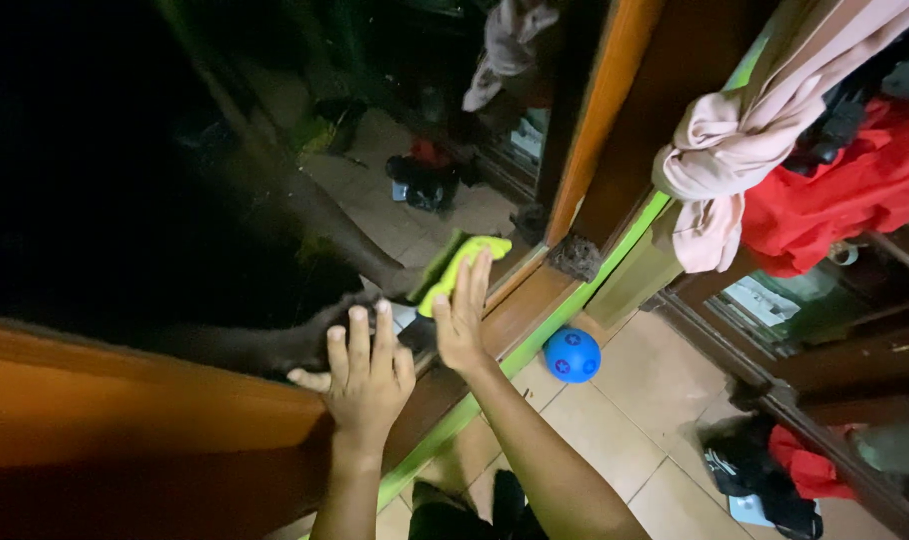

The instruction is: The person wipes a single window pane and its wooden frame using a yellow cloth. They clean the glass surface and the surrounding frame edges, moving the cloth across different sections of the window.

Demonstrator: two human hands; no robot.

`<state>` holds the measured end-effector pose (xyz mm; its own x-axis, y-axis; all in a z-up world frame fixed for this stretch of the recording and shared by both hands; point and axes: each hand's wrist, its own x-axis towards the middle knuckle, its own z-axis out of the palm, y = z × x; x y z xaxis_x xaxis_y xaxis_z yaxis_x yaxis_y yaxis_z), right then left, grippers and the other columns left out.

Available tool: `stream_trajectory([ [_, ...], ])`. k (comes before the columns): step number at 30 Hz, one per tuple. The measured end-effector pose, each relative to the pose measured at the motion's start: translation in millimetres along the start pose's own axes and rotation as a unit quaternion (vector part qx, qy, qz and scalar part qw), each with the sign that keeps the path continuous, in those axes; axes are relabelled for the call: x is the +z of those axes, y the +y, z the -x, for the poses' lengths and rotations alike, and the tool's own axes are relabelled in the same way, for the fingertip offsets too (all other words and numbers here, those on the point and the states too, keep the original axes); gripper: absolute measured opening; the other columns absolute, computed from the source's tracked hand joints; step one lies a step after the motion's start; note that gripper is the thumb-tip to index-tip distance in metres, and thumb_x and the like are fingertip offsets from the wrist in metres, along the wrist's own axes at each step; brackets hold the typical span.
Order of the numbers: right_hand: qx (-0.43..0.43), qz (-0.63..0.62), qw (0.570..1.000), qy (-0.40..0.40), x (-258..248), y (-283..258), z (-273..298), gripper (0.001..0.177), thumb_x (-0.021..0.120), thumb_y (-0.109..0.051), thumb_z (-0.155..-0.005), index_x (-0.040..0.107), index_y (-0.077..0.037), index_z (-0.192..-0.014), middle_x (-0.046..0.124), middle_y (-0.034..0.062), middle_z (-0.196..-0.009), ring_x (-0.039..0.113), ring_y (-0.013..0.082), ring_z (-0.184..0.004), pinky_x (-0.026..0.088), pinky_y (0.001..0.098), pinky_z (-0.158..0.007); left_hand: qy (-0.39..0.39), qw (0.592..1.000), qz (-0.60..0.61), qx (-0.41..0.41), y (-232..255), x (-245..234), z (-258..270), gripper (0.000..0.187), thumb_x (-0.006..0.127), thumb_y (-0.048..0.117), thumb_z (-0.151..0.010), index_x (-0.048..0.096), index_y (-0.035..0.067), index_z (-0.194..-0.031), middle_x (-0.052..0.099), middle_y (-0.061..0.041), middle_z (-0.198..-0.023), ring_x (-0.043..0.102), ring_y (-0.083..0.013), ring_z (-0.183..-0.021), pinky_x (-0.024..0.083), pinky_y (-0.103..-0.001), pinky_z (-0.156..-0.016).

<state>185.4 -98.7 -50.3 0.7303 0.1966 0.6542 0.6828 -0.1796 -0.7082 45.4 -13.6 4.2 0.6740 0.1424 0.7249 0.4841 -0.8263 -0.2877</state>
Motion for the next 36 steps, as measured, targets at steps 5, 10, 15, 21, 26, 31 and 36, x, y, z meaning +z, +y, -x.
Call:
stream_trajectory([
  [5,0.271,-0.146,0.948,-0.084,15.2,54.7,67.6,0.081,0.030,-0.053,-0.106,-0.014,-0.015,-0.162,-0.026,0.0055,-0.170,-0.024,0.0233,-0.157,-0.011,0.0485,-0.127,0.012,1.000,0.004,0.017,-4.0,-20.6,-12.7,0.054,0.060,0.039,-0.095,0.067,0.032,-0.148,0.045,-0.002,-0.161,0.015,-0.0258,-0.156,-0.018,-0.064,-0.121],
  [10,0.329,-0.176,0.923,-0.093,-1.7,-35.5,13.6,0.079,0.022,-0.046,-0.106,-0.028,-0.012,-0.157,-0.039,0.0056,-0.164,-0.031,0.0241,-0.153,-0.010,0.0511,-0.128,0.009,0.999,0.039,0.018,-5.7,-33.2,-12.6,0.057,0.060,0.032,-0.092,0.065,0.028,-0.149,0.051,-0.001,-0.158,0.022,-0.0263,-0.155,-0.018,-0.061,-0.123],
  [15,0.065,-0.104,0.992,-0.043,1.2,-82.9,-1.3,0.065,0.024,-0.041,-0.118,-0.012,-0.016,-0.165,-0.028,0.0137,-0.170,-0.029,0.0335,-0.159,-0.016,0.0537,-0.130,0.028,0.984,0.177,0.002,-12.5,-54.7,-6.7,0.047,0.064,0.018,-0.095,0.070,0.012,-0.141,0.058,-0.014,-0.152,0.039,-0.0310,-0.151,0.000,-0.052,-0.129],
  [21,0.285,-0.099,0.944,-0.135,23.1,-24.9,76.0,0.075,0.021,-0.045,-0.108,-0.017,-0.007,-0.160,-0.032,0.0070,-0.167,-0.026,0.0252,-0.155,-0.006,0.0541,-0.129,0.072,0.979,0.167,-0.091,-20.7,-45.0,47.7,0.049,0.066,0.016,-0.093,0.072,0.010,-0.141,0.033,-0.016,-0.166,0.013,-0.0373,-0.159,-0.010,-0.071,-0.122],
  [26,0.309,-0.155,0.932,-0.108,24.8,-53.1,64.2,0.081,0.020,-0.053,-0.103,-0.023,-0.013,-0.159,-0.033,0.0061,-0.167,-0.029,0.0256,-0.155,-0.013,0.0525,-0.125,-0.038,0.985,0.098,-0.139,-23.2,-27.9,71.9,0.057,0.066,0.024,-0.093,0.067,0.017,-0.150,0.029,-0.017,-0.168,-0.011,-0.0329,-0.157,-0.010,-0.072,-0.118],
  [31,0.188,-0.136,0.967,-0.106,20.2,-105.0,42.1,0.078,0.025,-0.052,-0.109,-0.014,-0.010,-0.162,-0.034,0.0102,-0.166,-0.033,0.0296,-0.155,-0.018,0.0555,-0.125,-0.037,0.986,0.092,-0.132,-22.2,-27.0,73.3,0.059,0.062,0.019,-0.092,0.068,0.023,-0.150,0.028,-0.014,-0.169,-0.014,-0.0322,-0.157,-0.016,-0.067,-0.120],
  [36,0.050,-0.029,0.989,-0.133,46.7,-23.4,107.2,0.073,0.046,-0.022,-0.110,0.001,-0.014,-0.166,-0.021,0.0280,-0.167,-0.019,0.0503,-0.153,-0.007,0.0646,-0.121,0.080,0.990,0.032,-0.114,-24.4,-20.5,59.2,0.068,0.060,0.014,-0.077,0.070,0.034,-0.141,0.041,-0.009,-0.166,0.006,-0.0344,-0.159,0.000,-0.070,-0.120],
])
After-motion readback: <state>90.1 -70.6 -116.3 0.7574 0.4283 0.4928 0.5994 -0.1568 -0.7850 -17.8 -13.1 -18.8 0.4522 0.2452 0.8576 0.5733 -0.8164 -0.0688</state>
